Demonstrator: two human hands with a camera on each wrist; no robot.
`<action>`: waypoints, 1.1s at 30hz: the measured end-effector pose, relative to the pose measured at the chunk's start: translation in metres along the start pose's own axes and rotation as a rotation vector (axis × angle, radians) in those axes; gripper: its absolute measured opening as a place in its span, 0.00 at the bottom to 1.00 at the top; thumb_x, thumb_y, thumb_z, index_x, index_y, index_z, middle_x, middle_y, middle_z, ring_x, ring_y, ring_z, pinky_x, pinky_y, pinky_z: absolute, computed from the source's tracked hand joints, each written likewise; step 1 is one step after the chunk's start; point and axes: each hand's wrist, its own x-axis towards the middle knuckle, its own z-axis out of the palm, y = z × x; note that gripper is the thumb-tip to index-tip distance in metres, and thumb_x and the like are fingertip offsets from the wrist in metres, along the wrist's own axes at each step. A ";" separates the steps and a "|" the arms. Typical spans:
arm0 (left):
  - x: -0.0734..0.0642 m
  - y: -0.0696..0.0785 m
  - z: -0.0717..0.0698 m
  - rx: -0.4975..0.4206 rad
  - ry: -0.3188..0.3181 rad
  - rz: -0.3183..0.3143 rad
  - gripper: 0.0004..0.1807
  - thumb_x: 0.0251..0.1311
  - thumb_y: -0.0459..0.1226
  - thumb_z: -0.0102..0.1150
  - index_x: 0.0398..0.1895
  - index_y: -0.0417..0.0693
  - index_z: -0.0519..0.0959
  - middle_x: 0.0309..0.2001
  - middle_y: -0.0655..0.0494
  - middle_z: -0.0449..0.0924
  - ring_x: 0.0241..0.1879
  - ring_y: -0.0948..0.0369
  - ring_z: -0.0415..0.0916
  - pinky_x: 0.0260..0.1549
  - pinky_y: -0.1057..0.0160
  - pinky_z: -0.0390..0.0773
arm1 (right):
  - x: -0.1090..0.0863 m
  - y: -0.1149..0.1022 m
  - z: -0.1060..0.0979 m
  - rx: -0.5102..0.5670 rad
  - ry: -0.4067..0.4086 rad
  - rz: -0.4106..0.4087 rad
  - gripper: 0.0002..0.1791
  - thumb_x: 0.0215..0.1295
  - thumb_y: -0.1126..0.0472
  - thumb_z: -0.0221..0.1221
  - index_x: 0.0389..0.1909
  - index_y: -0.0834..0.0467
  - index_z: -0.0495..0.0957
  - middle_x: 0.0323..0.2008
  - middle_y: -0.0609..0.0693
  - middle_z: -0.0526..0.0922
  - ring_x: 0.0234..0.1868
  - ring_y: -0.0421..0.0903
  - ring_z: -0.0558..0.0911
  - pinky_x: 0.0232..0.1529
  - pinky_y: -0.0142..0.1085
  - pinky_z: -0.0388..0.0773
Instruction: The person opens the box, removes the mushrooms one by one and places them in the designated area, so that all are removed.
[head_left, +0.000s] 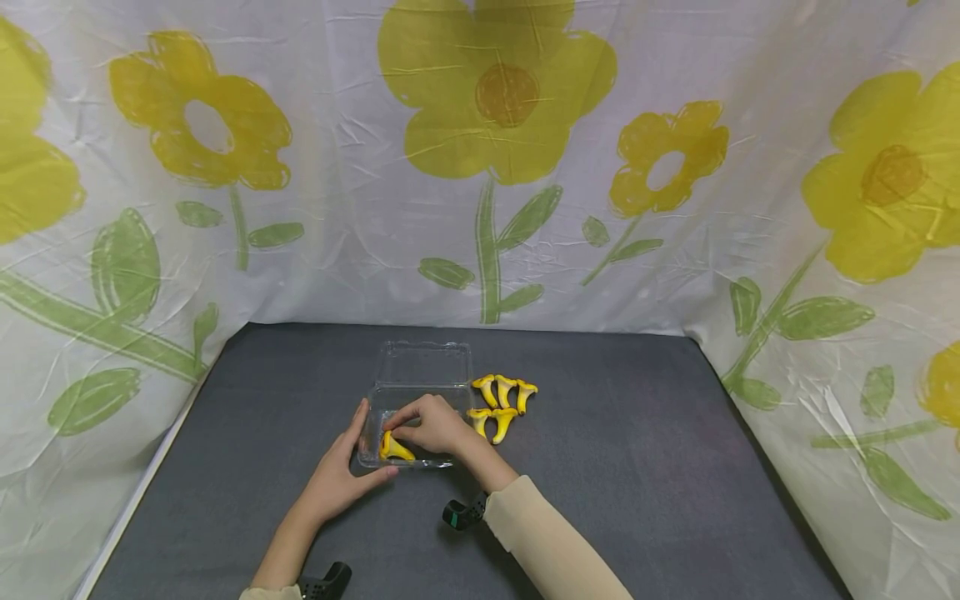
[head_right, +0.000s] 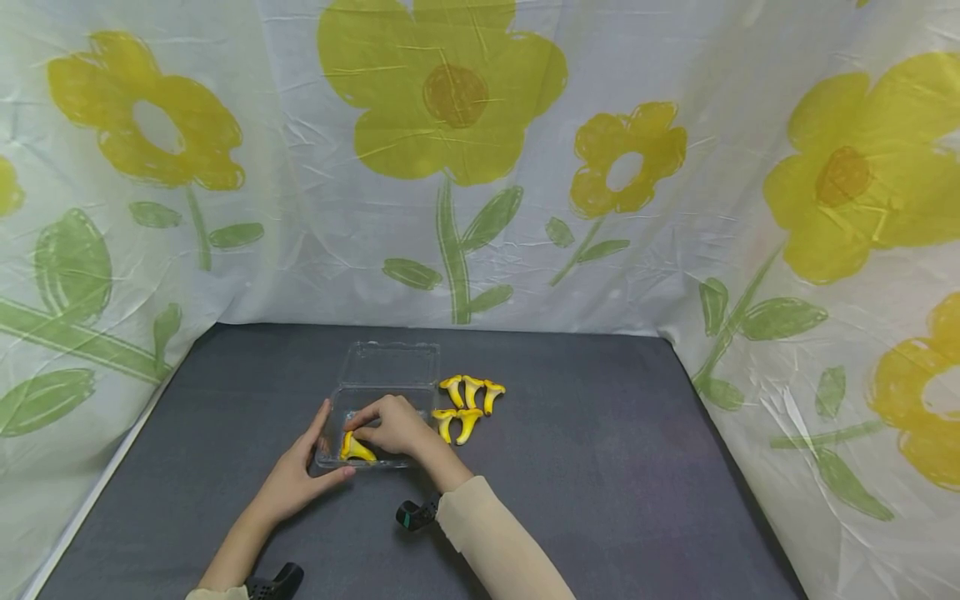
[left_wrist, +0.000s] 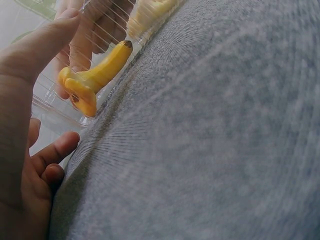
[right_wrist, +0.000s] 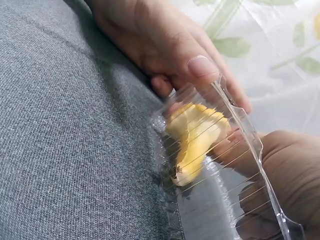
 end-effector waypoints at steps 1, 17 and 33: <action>0.000 0.000 0.000 -0.001 0.001 0.000 0.67 0.58 0.53 0.79 0.89 0.54 0.41 0.39 0.56 0.67 0.44 0.54 0.67 0.45 0.47 0.67 | 0.000 0.000 0.000 -0.002 0.000 0.000 0.10 0.76 0.60 0.66 0.52 0.51 0.92 0.51 0.42 0.91 0.55 0.37 0.86 0.54 0.29 0.81; 0.001 0.001 0.001 -0.018 0.000 -0.012 0.68 0.56 0.53 0.80 0.89 0.53 0.42 0.38 0.54 0.66 0.37 0.57 0.63 0.40 0.52 0.65 | -0.003 -0.006 -0.003 -0.150 0.042 0.003 0.10 0.77 0.58 0.65 0.52 0.50 0.92 0.47 0.44 0.92 0.12 0.33 0.58 0.26 0.25 0.67; 0.001 0.002 0.000 0.014 0.004 -0.018 0.68 0.56 0.55 0.80 0.89 0.52 0.42 0.39 0.55 0.66 0.45 0.54 0.67 0.45 0.48 0.66 | -0.006 -0.003 -0.013 -0.152 0.055 0.021 0.10 0.77 0.60 0.64 0.51 0.51 0.92 0.46 0.44 0.92 0.11 0.33 0.63 0.23 0.25 0.66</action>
